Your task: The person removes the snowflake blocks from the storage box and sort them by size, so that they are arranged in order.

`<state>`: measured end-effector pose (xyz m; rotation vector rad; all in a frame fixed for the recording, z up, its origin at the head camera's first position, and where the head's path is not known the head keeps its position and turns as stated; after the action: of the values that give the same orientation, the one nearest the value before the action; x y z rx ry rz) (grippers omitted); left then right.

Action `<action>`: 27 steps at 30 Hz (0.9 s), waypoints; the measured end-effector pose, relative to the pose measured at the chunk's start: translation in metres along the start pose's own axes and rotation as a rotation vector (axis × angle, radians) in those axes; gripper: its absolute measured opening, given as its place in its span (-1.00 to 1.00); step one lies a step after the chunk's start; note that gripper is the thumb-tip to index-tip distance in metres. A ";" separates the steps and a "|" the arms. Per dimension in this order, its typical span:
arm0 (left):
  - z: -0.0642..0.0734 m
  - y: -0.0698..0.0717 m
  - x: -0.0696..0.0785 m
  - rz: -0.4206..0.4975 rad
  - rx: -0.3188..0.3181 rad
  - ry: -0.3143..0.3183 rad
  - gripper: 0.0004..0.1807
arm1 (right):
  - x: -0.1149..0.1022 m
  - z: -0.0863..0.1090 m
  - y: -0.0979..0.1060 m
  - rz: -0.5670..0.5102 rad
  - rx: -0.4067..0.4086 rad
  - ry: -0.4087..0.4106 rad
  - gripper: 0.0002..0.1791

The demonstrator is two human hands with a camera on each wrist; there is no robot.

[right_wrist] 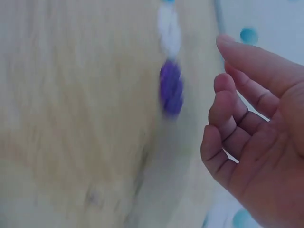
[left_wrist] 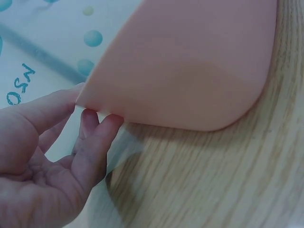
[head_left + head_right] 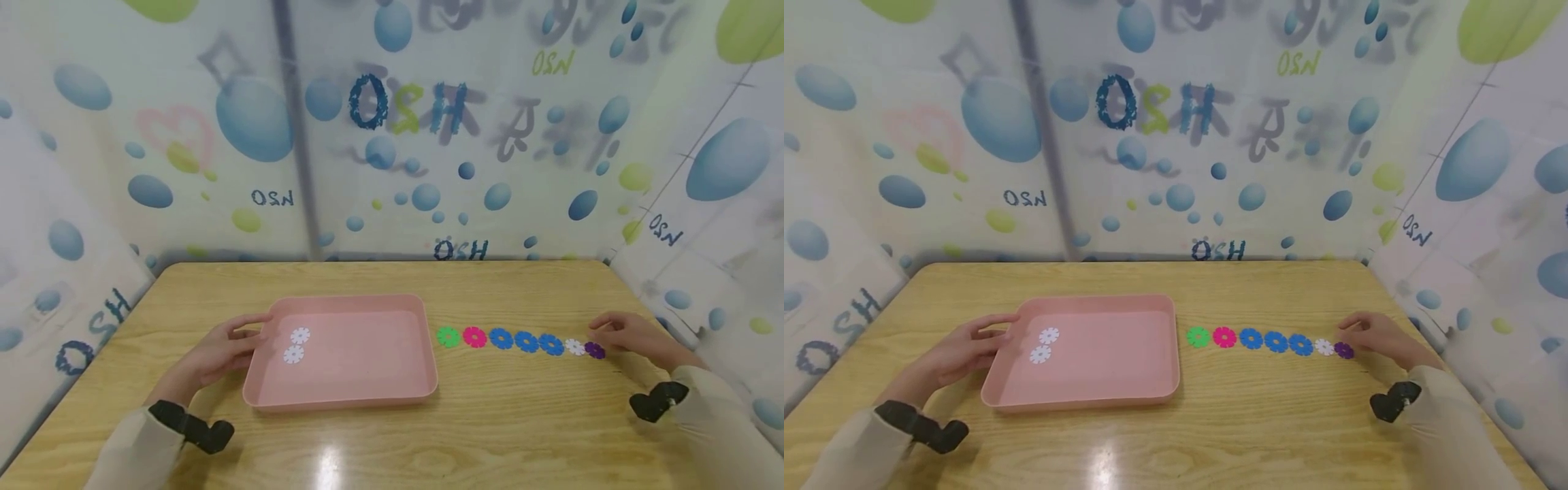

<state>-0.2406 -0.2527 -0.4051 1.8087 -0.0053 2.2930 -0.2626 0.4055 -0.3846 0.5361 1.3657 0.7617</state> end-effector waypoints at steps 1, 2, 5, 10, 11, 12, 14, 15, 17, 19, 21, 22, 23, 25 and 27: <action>0.000 0.000 0.000 0.000 0.000 0.001 -0.33 | -0.007 -0.002 -0.002 -0.015 -0.011 0.013 -0.48; 0.000 0.000 0.001 -0.002 -0.001 0.000 -0.33 | -0.016 -0.004 -0.005 -0.028 -0.025 0.031 -0.50; 0.000 0.000 0.002 -0.003 0.000 -0.002 -0.33 | -0.042 -0.012 -0.015 -0.050 -0.065 0.101 -0.53; 0.001 -0.001 0.004 -0.004 -0.001 -0.010 -0.34 | -0.089 -0.022 -0.042 -0.049 -0.148 0.235 -0.57; 0.001 -0.001 0.004 -0.004 0.002 -0.009 -0.34 | -0.099 -0.024 -0.048 -0.050 -0.162 0.258 -0.58; 0.001 -0.001 0.004 -0.004 0.004 -0.009 -0.35 | -0.109 -0.026 -0.054 -0.046 -0.173 0.279 -0.59; 0.001 -0.002 0.005 -0.003 0.002 -0.012 -0.35 | -0.127 -0.031 -0.067 -0.036 -0.197 0.315 -0.62; 0.001 -0.002 0.006 -0.002 -0.001 -0.016 -0.35 | -0.137 -0.033 -0.074 -0.038 -0.211 0.330 -0.63; 0.001 -0.002 0.006 0.001 0.000 -0.019 -0.36 | -0.154 -0.036 -0.087 -0.038 -0.237 0.360 -0.65; 0.001 -0.002 0.007 0.005 -0.005 -0.028 -0.36 | -0.170 -0.041 -0.101 -0.041 -0.266 0.388 -0.66; 0.002 -0.002 0.007 0.012 -0.004 -0.033 -0.37 | -0.186 -0.044 -0.114 -0.050 -0.298 0.415 -0.67; 0.002 -0.002 0.007 0.014 -0.003 -0.033 -0.37 | -0.193 -0.046 -0.121 -0.052 -0.313 0.429 -0.68; 0.002 -0.002 0.006 0.015 -0.001 -0.033 -0.38 | -0.200 -0.048 -0.127 -0.057 -0.329 0.443 -0.68; 0.002 -0.002 0.005 0.020 0.002 -0.031 -0.38 | -0.214 -0.050 -0.140 -0.064 -0.363 0.466 -0.69; 0.002 -0.002 0.004 0.018 0.002 -0.032 -0.38 | -0.228 -0.051 -0.152 -0.059 -0.390 0.492 -0.69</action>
<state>-0.2389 -0.2502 -0.4015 1.8532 -0.0250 2.2771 -0.2942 0.1302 -0.3528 -0.0063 1.6158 1.1276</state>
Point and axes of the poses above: each hand's wrist, its own z-axis away from the middle knuckle, its own y-axis out of the back of the hand, x = y × z, the point moved 5 cm from there along -z, towards the middle knuckle, and after that the axes turned 7 degrees about x, right-handed, at the moved point
